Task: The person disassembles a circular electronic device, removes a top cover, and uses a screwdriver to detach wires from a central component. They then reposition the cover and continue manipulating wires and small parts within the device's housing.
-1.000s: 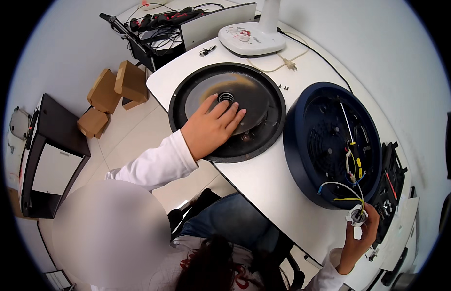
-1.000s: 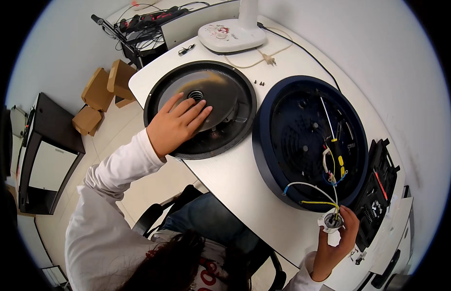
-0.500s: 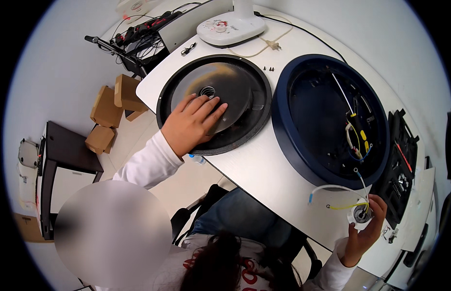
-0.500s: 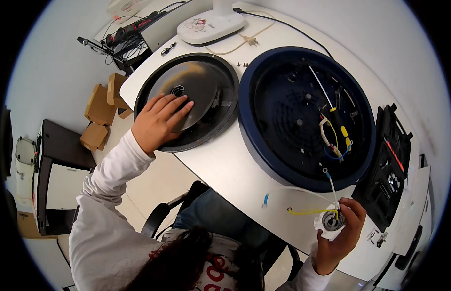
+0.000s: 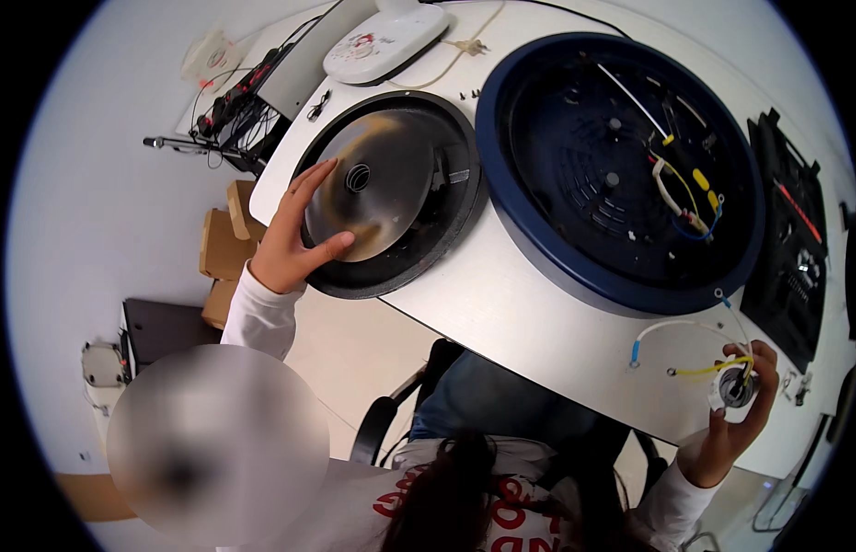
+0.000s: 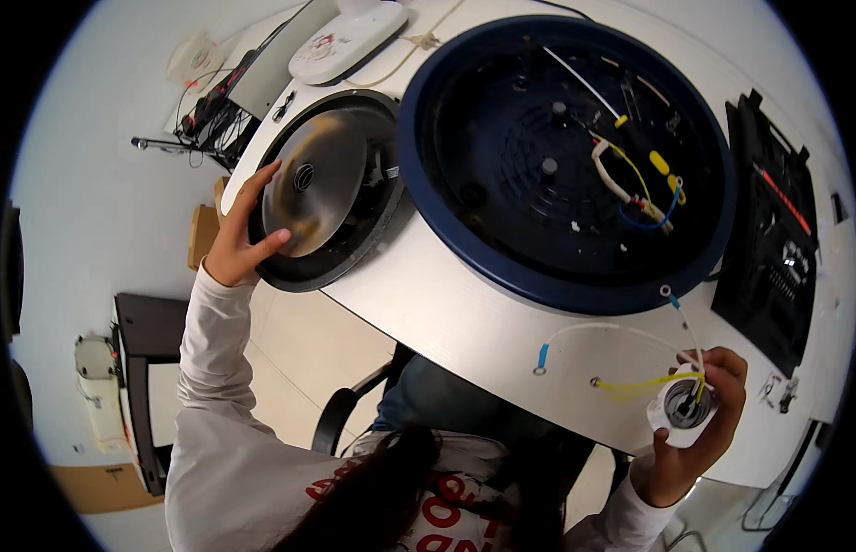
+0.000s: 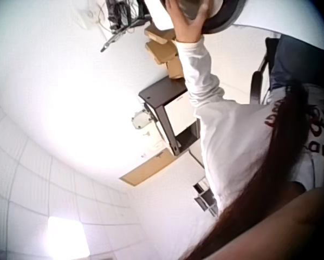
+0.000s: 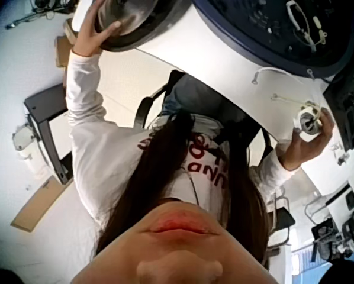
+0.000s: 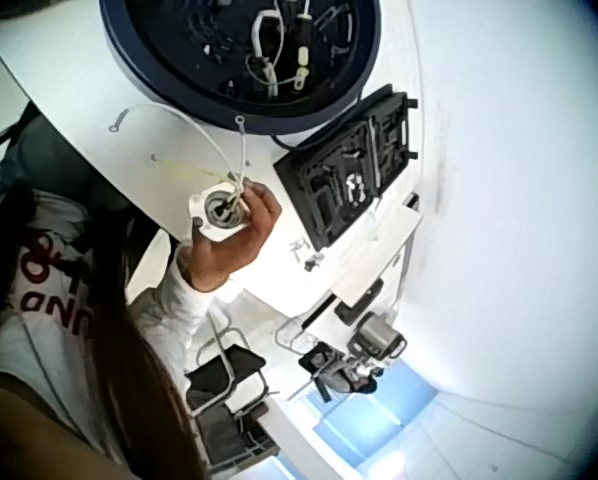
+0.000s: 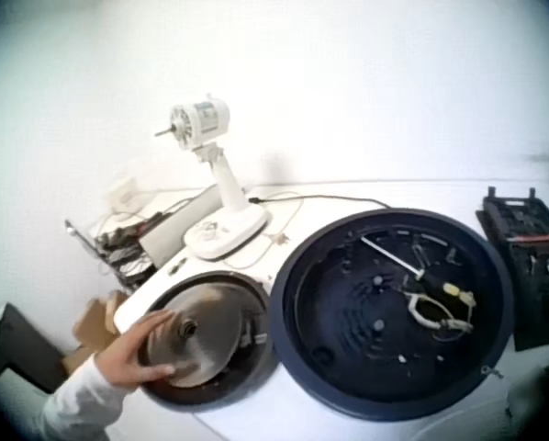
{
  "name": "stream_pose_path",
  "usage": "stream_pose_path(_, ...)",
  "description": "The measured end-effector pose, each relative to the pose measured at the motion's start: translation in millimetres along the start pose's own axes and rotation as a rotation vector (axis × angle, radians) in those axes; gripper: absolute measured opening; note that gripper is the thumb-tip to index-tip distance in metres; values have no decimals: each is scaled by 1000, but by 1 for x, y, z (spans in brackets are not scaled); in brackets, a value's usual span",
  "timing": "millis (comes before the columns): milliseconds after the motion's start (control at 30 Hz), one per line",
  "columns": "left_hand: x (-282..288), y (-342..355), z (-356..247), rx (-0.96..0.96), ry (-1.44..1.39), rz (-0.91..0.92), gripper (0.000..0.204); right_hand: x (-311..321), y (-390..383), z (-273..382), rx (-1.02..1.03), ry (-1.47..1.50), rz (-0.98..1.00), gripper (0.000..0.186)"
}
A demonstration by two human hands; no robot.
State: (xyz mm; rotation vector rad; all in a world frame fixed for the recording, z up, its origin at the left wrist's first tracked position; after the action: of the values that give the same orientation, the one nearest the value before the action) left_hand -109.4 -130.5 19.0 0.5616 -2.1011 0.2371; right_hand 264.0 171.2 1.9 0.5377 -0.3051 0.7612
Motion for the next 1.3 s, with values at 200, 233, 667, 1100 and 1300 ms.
stream_pose_path(200,-26,26,-37,-50,364,117,93,-3,-19,-32,-51,7,34,59)
stream_pose_path(233,-30,31,-38,-41,360,117,93,-5,-22,-36,-62,45,37,59)
stream_pose_path(667,-41,55,-30,85,586,168,95,-1,-30,-33,18,-52,105,57)
stream_pose_path(1100,-43,47,-32,62,638,138,91,46,-67,-52,-361,-531,-42,50)
stream_pose_path(1300,-40,49,-31,45,659,144,92,11,-40,0,-93,-985,-163,44)
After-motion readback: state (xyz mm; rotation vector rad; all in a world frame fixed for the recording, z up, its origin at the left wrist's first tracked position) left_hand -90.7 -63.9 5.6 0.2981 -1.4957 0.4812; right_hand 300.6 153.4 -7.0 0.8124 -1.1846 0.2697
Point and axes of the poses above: each hand's wrist, its own y-axis towards the middle knuckle, its own x-axis out of the back of the hand, z = x × y, the point moved 8 cm from there along y, towards the middle knuckle, and after that the axes turned 12 degrees about z, right-handed, at the moved point
